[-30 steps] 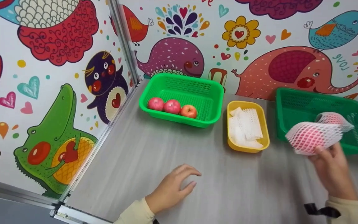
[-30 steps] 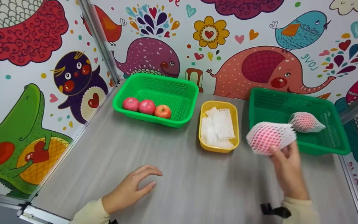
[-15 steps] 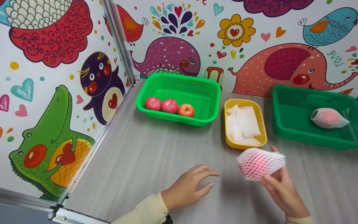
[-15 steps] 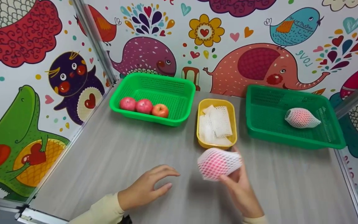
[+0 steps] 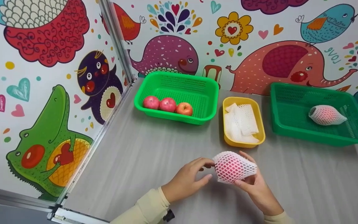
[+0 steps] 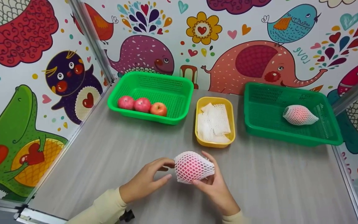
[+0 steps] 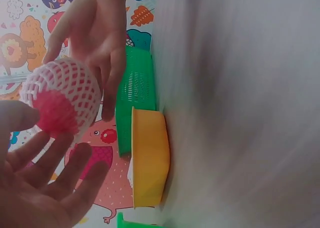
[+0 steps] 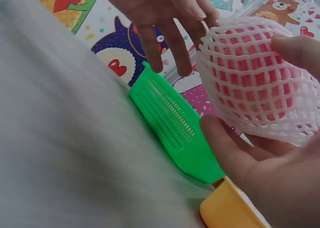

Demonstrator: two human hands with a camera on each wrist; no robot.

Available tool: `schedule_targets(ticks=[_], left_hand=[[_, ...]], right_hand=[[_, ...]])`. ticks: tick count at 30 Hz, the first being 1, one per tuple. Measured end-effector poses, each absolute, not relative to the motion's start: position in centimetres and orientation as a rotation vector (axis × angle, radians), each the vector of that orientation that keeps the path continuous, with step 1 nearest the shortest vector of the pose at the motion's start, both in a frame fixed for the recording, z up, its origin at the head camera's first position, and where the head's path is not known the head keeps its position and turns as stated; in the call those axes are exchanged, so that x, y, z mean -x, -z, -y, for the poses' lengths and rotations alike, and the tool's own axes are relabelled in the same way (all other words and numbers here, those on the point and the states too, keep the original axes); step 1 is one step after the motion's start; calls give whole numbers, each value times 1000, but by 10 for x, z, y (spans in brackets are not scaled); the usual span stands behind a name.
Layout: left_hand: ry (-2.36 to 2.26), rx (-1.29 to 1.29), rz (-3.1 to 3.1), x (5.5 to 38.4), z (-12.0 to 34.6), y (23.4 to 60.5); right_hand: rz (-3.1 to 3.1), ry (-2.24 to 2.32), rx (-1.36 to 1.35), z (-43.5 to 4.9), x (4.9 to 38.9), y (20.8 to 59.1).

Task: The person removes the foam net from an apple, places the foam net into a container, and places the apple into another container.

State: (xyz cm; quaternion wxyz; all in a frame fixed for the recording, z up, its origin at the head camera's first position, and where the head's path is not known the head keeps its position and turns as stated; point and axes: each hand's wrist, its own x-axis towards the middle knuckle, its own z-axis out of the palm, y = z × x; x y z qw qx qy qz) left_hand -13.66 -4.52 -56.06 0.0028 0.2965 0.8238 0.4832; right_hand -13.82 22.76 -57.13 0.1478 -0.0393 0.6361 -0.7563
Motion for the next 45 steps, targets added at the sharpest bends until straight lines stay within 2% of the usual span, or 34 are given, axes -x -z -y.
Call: schedule_targets(ticks=[16, 24, 33, 45], left_hand=[[-1561, -751, -2467, 154, 46, 584], [-1445, -704, -2441, 153, 51, 602], [-1427, -788, -2469, 152, 47, 608], [-1162, -901, -2584, 152, 33, 611]], right_hand=[[-1973, 1999, 124, -223, 140, 600], [-2433, 1628, 312, -218, 133, 615], [-2654, 1307, 465, -216, 129, 616], [-2680, 1260, 586, -209, 128, 620]])
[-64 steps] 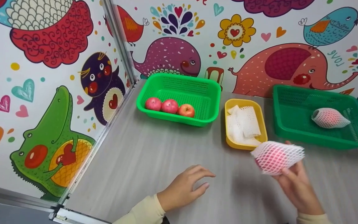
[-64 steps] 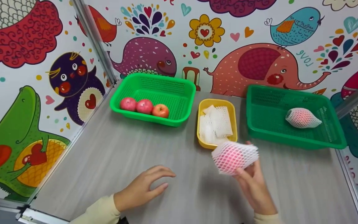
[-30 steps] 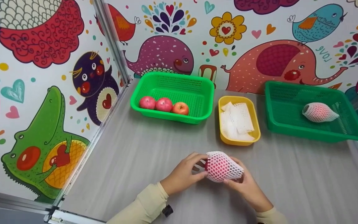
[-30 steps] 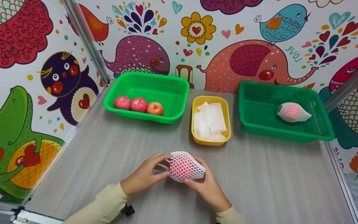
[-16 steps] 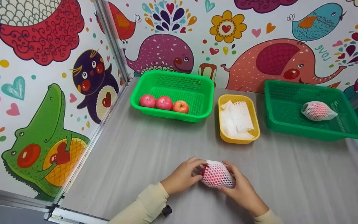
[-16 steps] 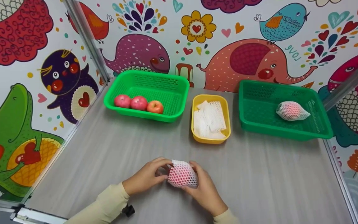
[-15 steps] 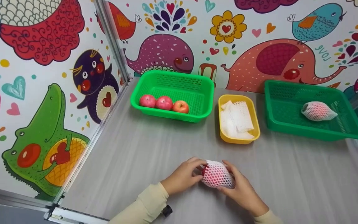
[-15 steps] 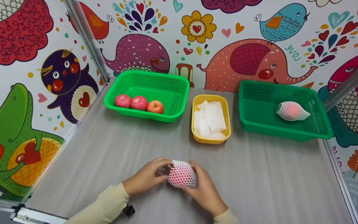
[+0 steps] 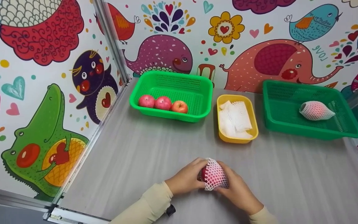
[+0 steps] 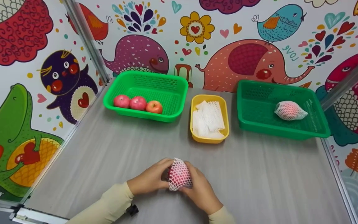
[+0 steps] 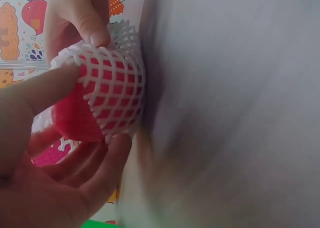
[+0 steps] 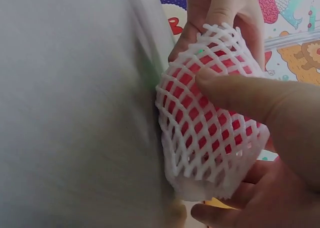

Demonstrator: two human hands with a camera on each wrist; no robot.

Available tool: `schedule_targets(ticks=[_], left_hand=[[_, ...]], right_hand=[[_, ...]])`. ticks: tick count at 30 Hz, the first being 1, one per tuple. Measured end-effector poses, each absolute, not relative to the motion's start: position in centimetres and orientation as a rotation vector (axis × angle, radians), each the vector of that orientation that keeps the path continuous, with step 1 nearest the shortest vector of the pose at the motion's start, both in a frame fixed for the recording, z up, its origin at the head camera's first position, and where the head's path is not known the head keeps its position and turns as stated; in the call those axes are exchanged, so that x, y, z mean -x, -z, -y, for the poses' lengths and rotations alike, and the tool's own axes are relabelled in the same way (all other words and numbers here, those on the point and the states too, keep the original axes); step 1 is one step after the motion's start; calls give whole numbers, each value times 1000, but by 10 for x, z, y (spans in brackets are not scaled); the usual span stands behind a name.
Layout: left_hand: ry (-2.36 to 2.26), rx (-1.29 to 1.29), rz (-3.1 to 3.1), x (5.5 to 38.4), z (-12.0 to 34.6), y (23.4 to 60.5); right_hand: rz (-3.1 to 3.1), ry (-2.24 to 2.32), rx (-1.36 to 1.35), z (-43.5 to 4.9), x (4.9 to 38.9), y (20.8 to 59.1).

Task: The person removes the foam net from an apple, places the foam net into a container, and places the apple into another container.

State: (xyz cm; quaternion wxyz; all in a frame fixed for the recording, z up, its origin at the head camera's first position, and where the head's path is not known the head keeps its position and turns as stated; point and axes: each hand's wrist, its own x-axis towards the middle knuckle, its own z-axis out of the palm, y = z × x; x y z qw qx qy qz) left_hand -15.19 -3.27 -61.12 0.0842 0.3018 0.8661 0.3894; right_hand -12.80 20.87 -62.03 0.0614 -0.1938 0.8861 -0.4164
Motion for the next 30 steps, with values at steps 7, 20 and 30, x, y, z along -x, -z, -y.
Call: schedule_targets(ticks=[7, 20, 30], left_hand=[[-1104, -870, -2636, 151, 29, 612], [-1323, -775, -2541, 155, 33, 606], [-1347, -798, -2561, 156, 36, 609]], right_hand=[[-2738, 1310, 617, -205, 126, 623], [-2872, 1436, 538, -217, 129, 619], [-2854, 1479, 536, -224, 129, 621]])
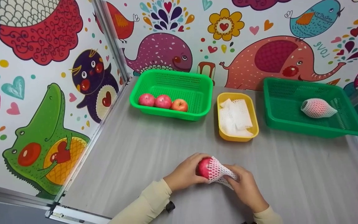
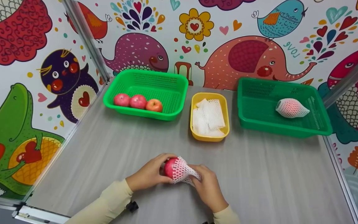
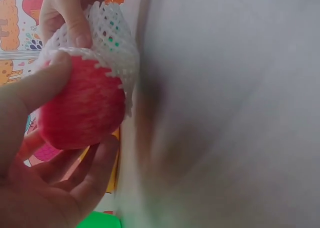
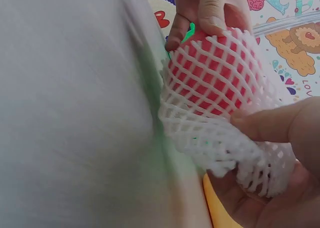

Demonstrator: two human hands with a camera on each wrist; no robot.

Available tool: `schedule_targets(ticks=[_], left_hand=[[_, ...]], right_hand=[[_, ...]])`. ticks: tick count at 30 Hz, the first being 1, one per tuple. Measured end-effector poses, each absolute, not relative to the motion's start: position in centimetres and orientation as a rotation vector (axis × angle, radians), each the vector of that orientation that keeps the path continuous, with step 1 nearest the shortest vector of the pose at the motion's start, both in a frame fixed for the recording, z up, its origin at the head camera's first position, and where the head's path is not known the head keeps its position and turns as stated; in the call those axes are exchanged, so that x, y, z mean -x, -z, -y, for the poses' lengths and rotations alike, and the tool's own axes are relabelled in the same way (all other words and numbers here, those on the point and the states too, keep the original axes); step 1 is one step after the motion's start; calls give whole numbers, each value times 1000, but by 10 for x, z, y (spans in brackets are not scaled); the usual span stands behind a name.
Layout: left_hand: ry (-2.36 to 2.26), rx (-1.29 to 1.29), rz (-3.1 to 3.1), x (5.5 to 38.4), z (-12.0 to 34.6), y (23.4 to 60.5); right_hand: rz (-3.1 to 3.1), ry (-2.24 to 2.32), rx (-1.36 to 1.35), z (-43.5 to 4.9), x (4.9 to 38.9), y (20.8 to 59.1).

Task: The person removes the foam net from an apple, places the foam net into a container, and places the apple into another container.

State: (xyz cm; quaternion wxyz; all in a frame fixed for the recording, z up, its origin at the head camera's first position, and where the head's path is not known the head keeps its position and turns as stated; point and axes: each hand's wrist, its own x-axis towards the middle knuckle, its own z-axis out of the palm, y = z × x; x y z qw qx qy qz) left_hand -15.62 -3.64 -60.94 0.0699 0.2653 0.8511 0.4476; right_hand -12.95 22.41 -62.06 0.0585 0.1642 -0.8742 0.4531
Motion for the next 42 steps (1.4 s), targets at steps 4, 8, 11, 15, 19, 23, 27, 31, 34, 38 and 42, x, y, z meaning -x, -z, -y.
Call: schedule_targets(ticks=[4, 8, 11, 15, 19, 23, 27, 31, 34, 38, 42], left_hand=[[-1305, -803, -2599, 156, 38, 612], [-1274, -789, -2643, 155, 40, 614], [-1242, -780, -2665, 154, 41, 614], [-1186, -782, -2687, 153, 41, 613], [-1127, -797, -2702, 153, 41, 613], [-1087, -810, -2703, 154, 41, 614], [-1049, -818, -2700, 155, 41, 613], [-1014, -821, -2695, 154, 38, 611], [-976, -830, -2704, 153, 33, 611], [-929, -840, -2734, 152, 27, 610], [-896, -824, -2756, 151, 23, 609]], right_hand=[[2691, -1375, -559, -226, 129, 622], [2727, -1396, -570, -229, 129, 621], [2730, -1388, -514, -233, 131, 618], [2705, -1362, -433, -241, 136, 613], [2673, -1321, -392, -252, 142, 606], [2609, -1287, -395, -265, 152, 595], [2537, -1342, -404, -274, 167, 578], [2429, -1379, -382, -280, 186, 561], [2379, -1355, -375, -283, 204, 550], [2409, -1296, -410, -284, 231, 541], [2555, -1219, -444, -279, 258, 542]])
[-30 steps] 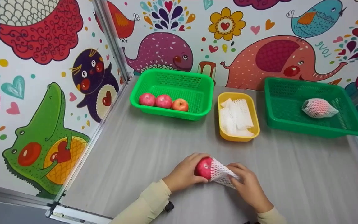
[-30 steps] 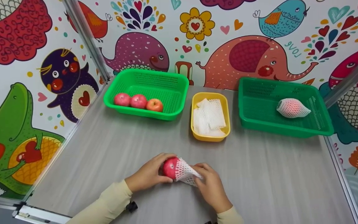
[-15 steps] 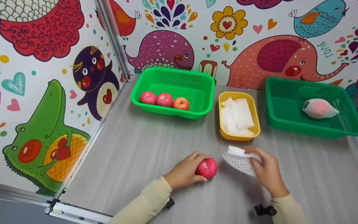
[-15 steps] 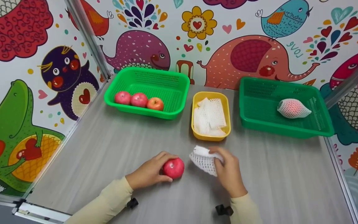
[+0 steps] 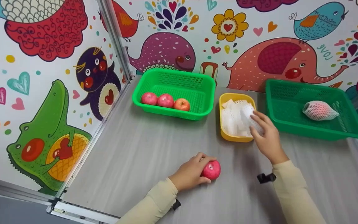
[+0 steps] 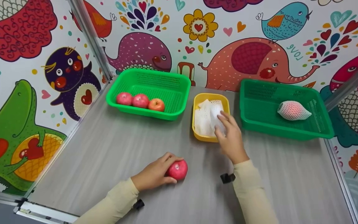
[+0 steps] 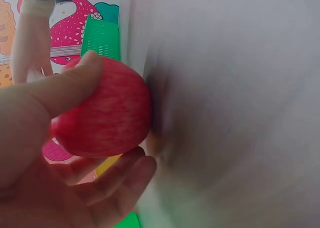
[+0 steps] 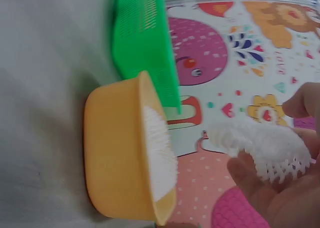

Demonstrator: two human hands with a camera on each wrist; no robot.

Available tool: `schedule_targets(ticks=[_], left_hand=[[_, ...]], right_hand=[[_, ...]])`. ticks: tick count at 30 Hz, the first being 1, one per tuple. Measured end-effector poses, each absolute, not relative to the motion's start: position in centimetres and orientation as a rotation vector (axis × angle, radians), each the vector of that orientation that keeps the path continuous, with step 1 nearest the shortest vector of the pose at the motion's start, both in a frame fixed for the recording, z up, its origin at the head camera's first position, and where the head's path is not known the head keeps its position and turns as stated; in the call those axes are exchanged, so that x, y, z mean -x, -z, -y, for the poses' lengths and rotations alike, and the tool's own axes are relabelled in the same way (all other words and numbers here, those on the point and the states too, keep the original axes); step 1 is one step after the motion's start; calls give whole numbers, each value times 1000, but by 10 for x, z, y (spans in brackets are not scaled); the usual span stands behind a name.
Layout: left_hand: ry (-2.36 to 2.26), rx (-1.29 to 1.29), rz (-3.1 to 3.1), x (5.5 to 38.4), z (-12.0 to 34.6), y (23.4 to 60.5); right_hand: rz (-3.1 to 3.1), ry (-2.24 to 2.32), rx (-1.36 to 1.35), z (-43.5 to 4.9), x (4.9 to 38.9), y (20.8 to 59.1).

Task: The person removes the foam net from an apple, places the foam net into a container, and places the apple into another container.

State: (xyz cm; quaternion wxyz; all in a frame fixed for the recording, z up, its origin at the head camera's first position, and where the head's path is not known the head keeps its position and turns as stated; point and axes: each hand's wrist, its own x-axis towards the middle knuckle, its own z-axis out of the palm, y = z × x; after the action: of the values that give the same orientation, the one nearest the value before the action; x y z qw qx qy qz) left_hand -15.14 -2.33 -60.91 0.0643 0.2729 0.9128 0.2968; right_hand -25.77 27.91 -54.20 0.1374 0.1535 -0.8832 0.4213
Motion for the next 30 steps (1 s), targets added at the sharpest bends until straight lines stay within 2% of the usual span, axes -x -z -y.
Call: schedule_targets(ticks=[10, 17, 23, 30], left_hand=[[-920, -808, -2729, 154, 22, 614], [-935, -806, -2700, 156, 23, 613], [-937, -799, -2692, 157, 24, 612], [-919, -817, -2720, 159, 24, 612]], right_hand=[[3010, -1033, -566, -263, 300, 575], [3144, -961, -621, -257, 307, 588], [3196, -799, -581, -249, 309, 585], [3132, -520, -663, -243, 312, 579]])
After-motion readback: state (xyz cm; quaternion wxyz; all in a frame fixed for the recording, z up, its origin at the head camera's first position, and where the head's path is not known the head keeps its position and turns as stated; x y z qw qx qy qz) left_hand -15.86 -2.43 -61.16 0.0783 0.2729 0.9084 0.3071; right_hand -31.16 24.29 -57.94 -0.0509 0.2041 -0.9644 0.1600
